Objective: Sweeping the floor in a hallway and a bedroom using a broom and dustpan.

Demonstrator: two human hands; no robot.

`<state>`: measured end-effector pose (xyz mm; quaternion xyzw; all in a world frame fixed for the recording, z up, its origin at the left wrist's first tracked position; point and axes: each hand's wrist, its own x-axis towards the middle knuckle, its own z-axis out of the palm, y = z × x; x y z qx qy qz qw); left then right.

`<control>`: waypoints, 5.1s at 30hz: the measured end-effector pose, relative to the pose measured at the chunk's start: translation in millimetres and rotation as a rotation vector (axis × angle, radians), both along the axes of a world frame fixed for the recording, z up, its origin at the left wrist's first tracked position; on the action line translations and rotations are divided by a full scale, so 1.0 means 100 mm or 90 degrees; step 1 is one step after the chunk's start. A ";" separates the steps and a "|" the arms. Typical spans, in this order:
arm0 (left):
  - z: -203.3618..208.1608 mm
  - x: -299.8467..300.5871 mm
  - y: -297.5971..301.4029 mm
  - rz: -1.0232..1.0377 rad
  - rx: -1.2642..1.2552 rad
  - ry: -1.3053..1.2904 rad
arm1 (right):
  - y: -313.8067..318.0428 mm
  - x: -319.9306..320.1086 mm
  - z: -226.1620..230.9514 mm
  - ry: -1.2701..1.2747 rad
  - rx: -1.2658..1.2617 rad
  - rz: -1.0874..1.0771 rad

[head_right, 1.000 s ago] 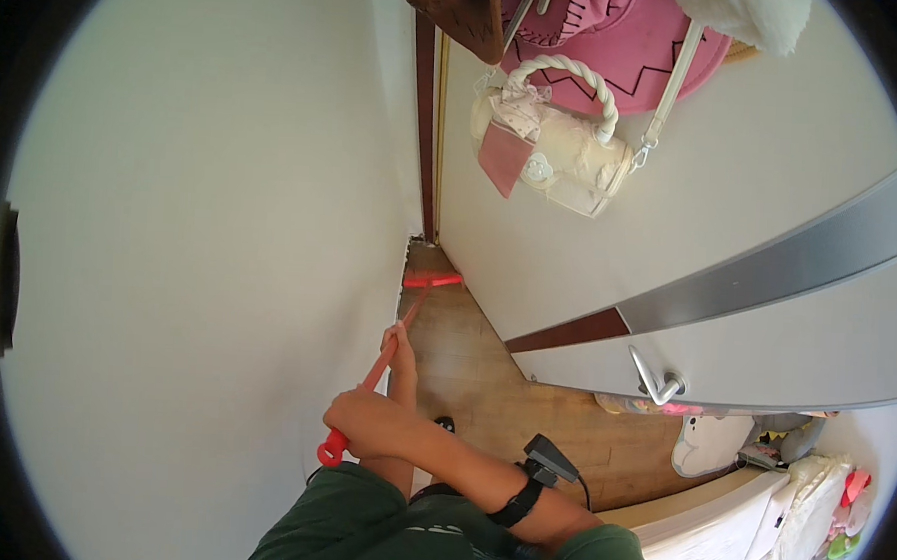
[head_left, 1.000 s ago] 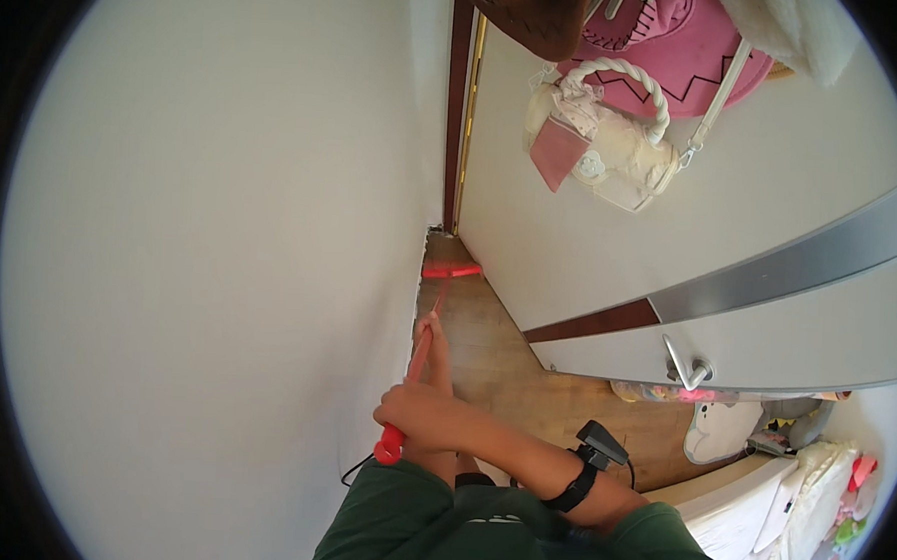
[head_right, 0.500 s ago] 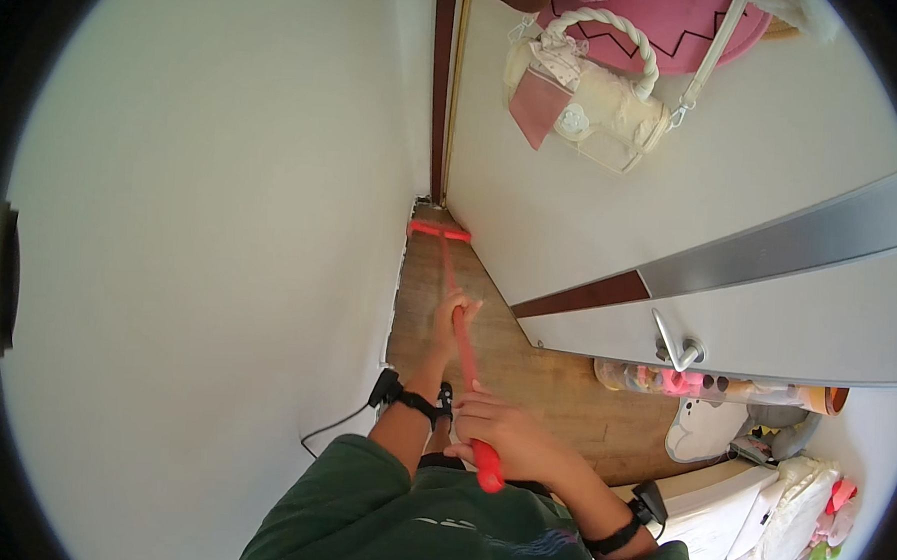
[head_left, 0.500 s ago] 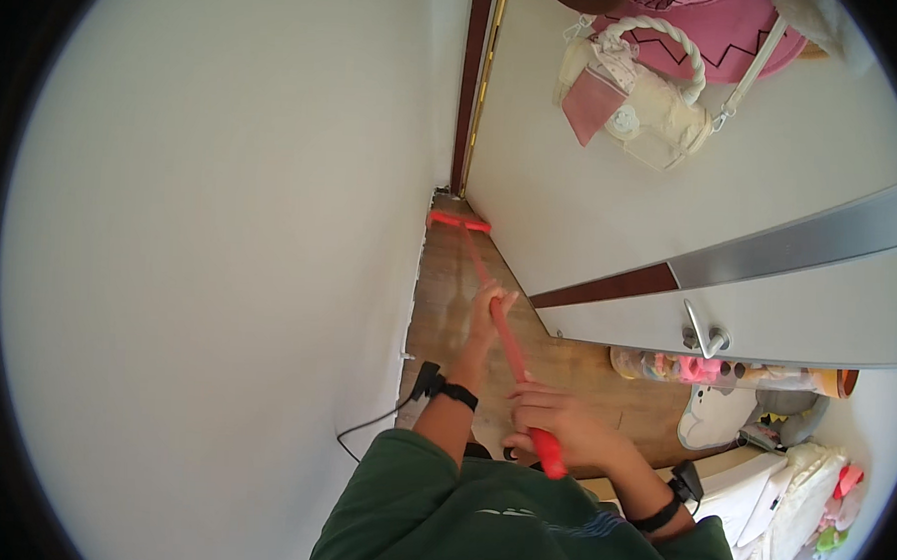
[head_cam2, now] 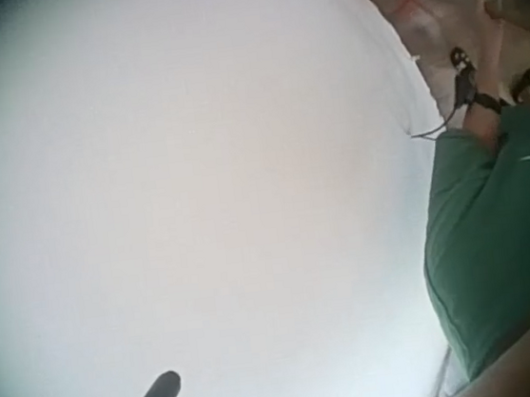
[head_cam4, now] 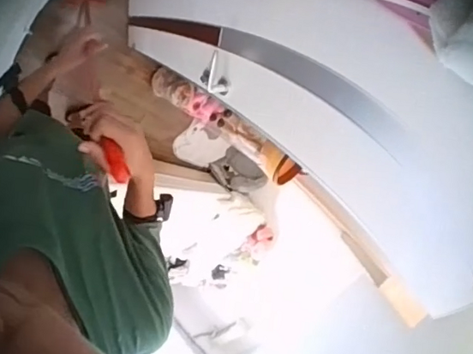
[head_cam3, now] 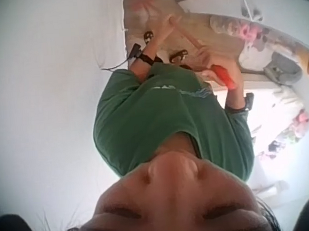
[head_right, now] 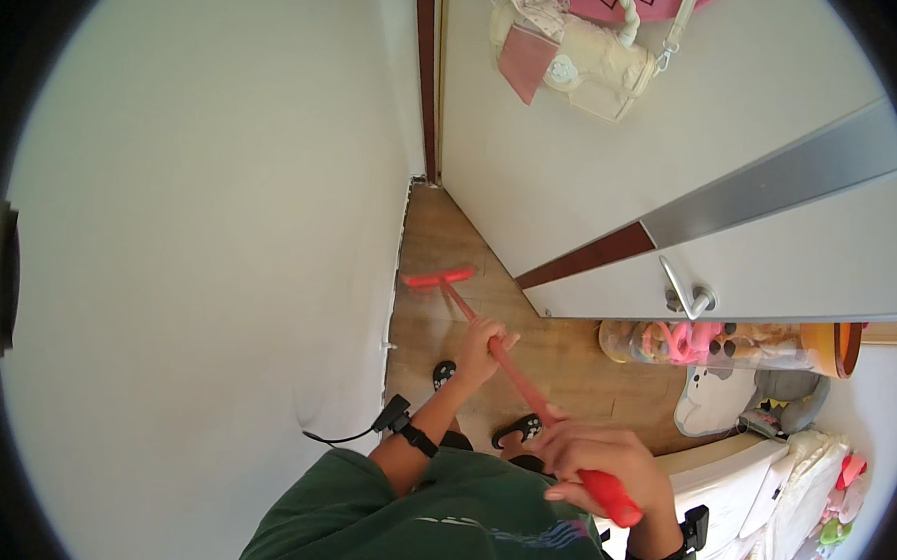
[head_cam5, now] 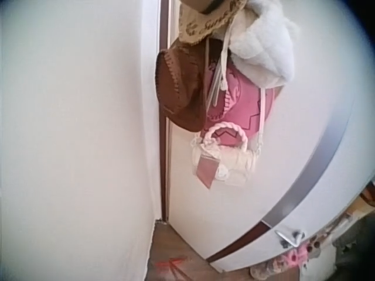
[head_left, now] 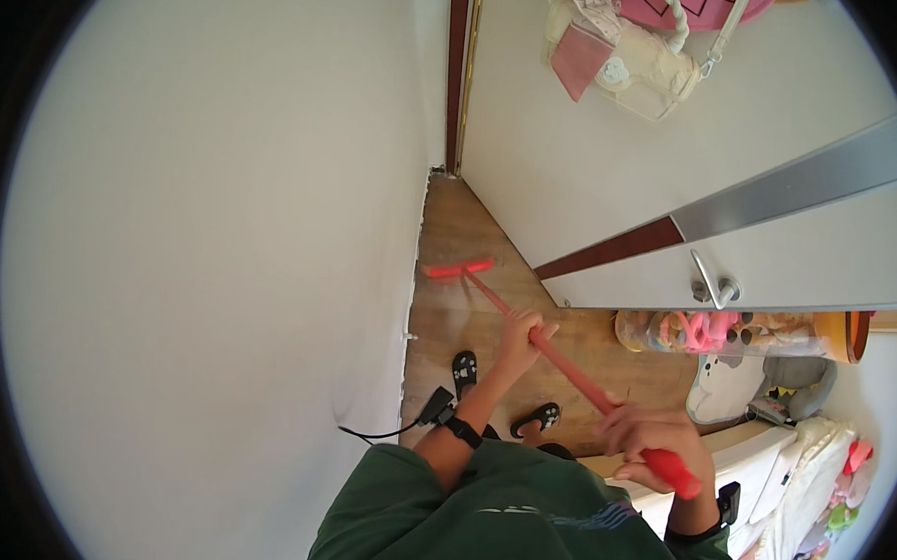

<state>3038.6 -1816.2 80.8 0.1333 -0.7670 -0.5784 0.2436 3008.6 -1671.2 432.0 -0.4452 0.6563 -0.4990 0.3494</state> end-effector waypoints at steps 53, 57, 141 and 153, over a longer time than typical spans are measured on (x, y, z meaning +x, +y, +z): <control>-0.92 1.08 2.43 -0.262 -0.166 -0.442 | 2.73 0.55 -1.48 -0.229 -0.132 -0.301; -0.84 0.48 2.81 -0.248 -0.150 -0.297 | 2.98 0.47 -1.21 -0.200 -0.114 -0.343; 1.63 1.84 -0.44 0.052 -0.201 -0.174 | 3.86 1.24 -0.76 -0.090 -0.356 -0.684; 1.69 2.06 -0.80 0.057 -0.170 -0.281 | 3.37 0.83 -0.81 -0.113 -0.318 -0.644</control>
